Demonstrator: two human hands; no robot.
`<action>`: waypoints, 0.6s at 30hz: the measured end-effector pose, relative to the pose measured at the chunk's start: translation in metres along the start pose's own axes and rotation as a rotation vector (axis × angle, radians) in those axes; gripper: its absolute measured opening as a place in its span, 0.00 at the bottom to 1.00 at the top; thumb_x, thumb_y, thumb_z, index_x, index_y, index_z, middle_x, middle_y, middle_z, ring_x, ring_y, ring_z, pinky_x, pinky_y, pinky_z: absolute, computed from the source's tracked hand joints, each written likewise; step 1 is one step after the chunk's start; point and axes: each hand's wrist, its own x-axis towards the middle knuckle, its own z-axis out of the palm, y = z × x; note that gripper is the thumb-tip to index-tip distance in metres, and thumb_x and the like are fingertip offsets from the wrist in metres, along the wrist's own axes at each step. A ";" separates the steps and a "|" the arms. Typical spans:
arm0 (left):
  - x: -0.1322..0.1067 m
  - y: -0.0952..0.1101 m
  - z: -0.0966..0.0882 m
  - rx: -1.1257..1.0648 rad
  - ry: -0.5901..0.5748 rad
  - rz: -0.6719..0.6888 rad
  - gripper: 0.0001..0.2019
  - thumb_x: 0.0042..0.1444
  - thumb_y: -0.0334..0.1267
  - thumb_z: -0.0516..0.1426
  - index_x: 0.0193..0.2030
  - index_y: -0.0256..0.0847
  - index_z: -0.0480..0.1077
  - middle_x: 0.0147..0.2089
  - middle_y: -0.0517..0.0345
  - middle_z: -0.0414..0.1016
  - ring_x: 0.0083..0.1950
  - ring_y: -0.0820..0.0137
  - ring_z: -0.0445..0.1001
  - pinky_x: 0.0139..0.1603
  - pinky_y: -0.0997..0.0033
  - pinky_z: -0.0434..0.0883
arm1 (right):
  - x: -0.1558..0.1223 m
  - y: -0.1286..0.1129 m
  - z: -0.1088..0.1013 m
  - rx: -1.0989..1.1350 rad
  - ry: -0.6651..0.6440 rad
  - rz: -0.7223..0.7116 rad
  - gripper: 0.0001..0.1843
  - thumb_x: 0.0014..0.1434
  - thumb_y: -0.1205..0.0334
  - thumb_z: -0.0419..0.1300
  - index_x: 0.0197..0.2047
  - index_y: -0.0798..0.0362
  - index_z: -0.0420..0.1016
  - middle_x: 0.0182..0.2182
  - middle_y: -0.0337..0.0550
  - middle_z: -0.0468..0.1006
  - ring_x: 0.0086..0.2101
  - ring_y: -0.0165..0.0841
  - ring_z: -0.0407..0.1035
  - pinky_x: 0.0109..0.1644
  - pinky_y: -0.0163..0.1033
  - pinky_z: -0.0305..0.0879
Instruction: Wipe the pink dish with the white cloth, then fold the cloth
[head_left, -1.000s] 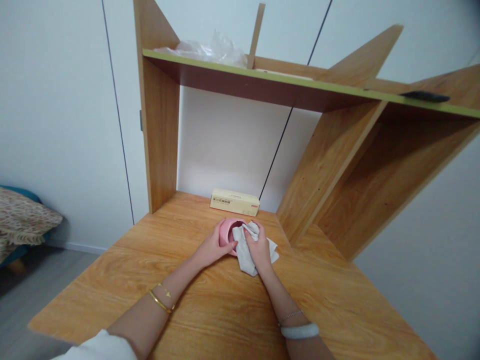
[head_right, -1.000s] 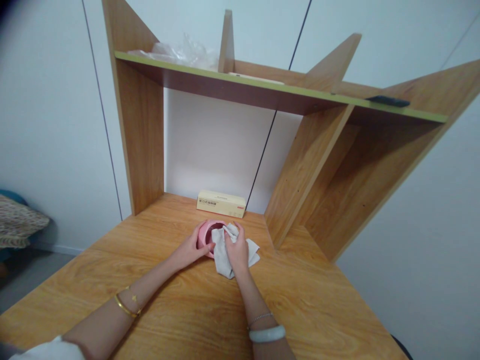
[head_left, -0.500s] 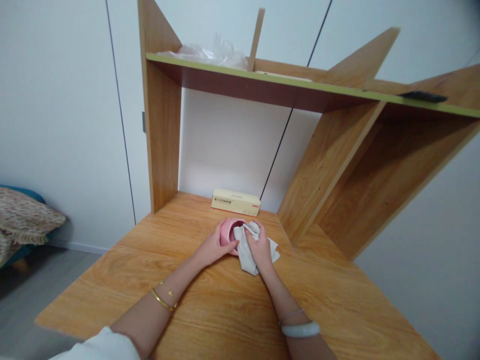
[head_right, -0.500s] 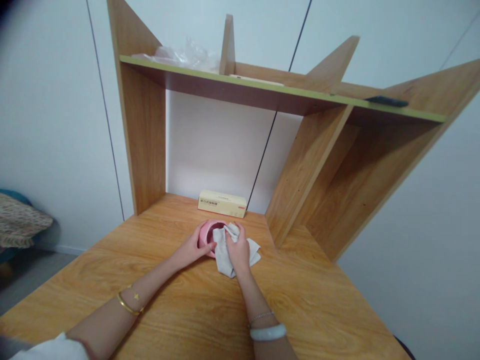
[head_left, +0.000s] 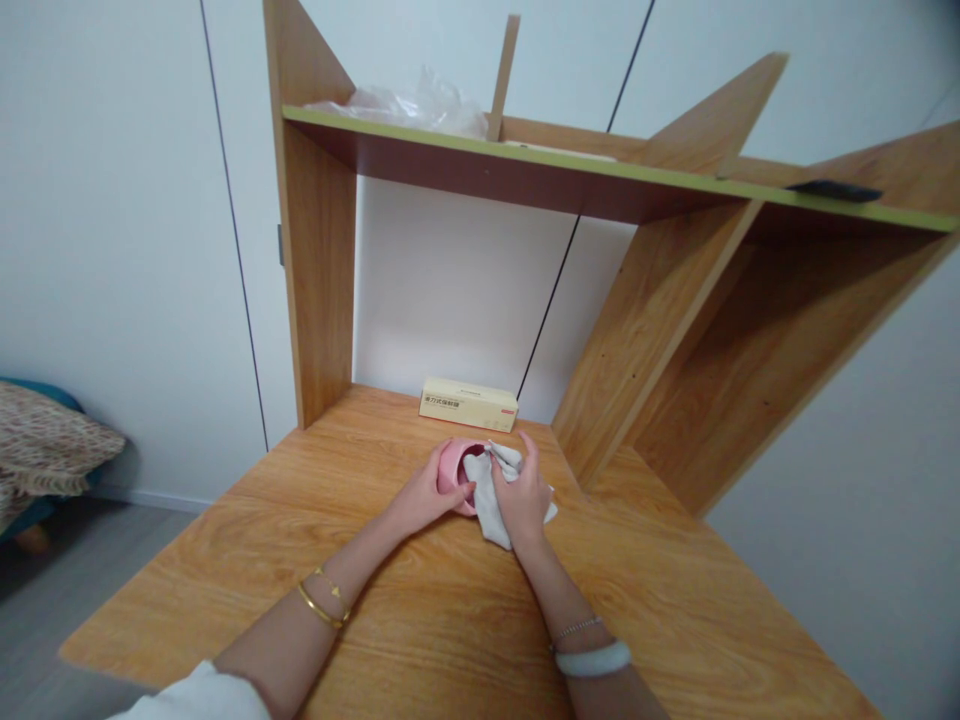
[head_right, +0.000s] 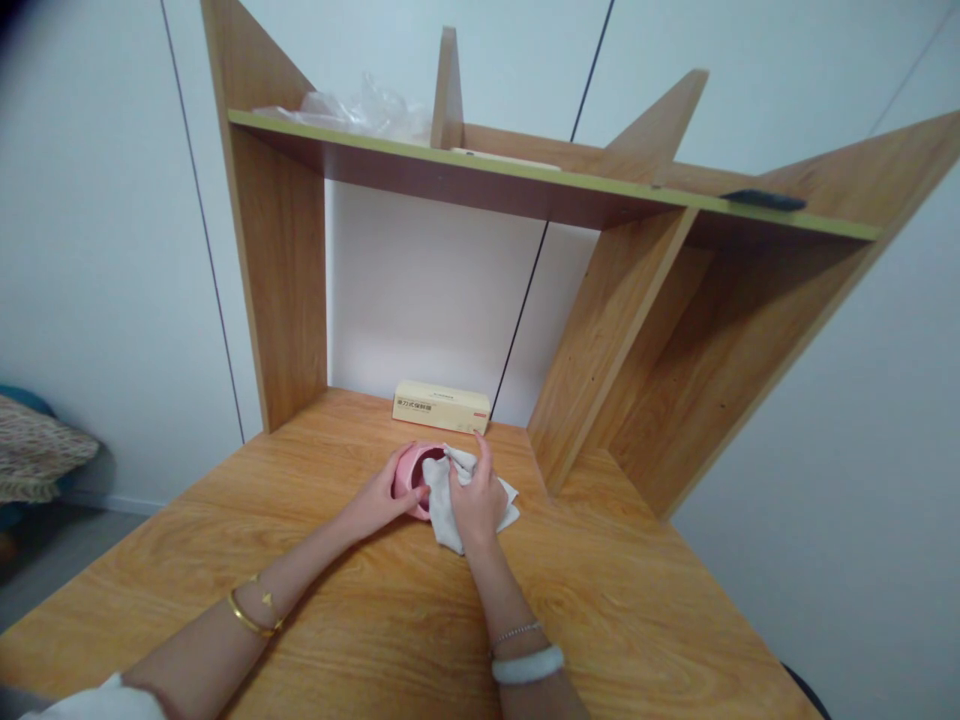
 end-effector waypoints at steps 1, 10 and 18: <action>0.000 0.001 0.000 0.008 0.001 0.002 0.35 0.49 0.45 0.58 0.61 0.37 0.49 0.56 0.48 0.63 0.55 0.63 0.65 0.56 0.64 0.61 | 0.000 -0.001 -0.001 -0.038 0.000 -0.037 0.33 0.52 0.51 0.53 0.59 0.51 0.53 0.37 0.46 0.76 0.35 0.41 0.70 0.35 0.40 0.61; -0.002 0.012 -0.001 0.112 -0.045 0.001 0.38 0.47 0.46 0.58 0.62 0.37 0.48 0.56 0.46 0.64 0.53 0.60 0.67 0.52 0.63 0.63 | 0.003 0.006 0.001 -0.220 -0.191 -0.032 0.27 0.54 0.52 0.53 0.56 0.49 0.56 0.33 0.44 0.76 0.32 0.39 0.70 0.31 0.37 0.58; -0.005 0.021 -0.004 0.302 -0.101 0.064 0.38 0.43 0.41 0.60 0.62 0.44 0.51 0.52 0.51 0.68 0.50 0.57 0.68 0.51 0.62 0.64 | 0.005 0.000 -0.008 -0.353 -0.079 -0.253 0.29 0.52 0.60 0.55 0.58 0.48 0.57 0.31 0.45 0.74 0.35 0.40 0.68 0.36 0.39 0.57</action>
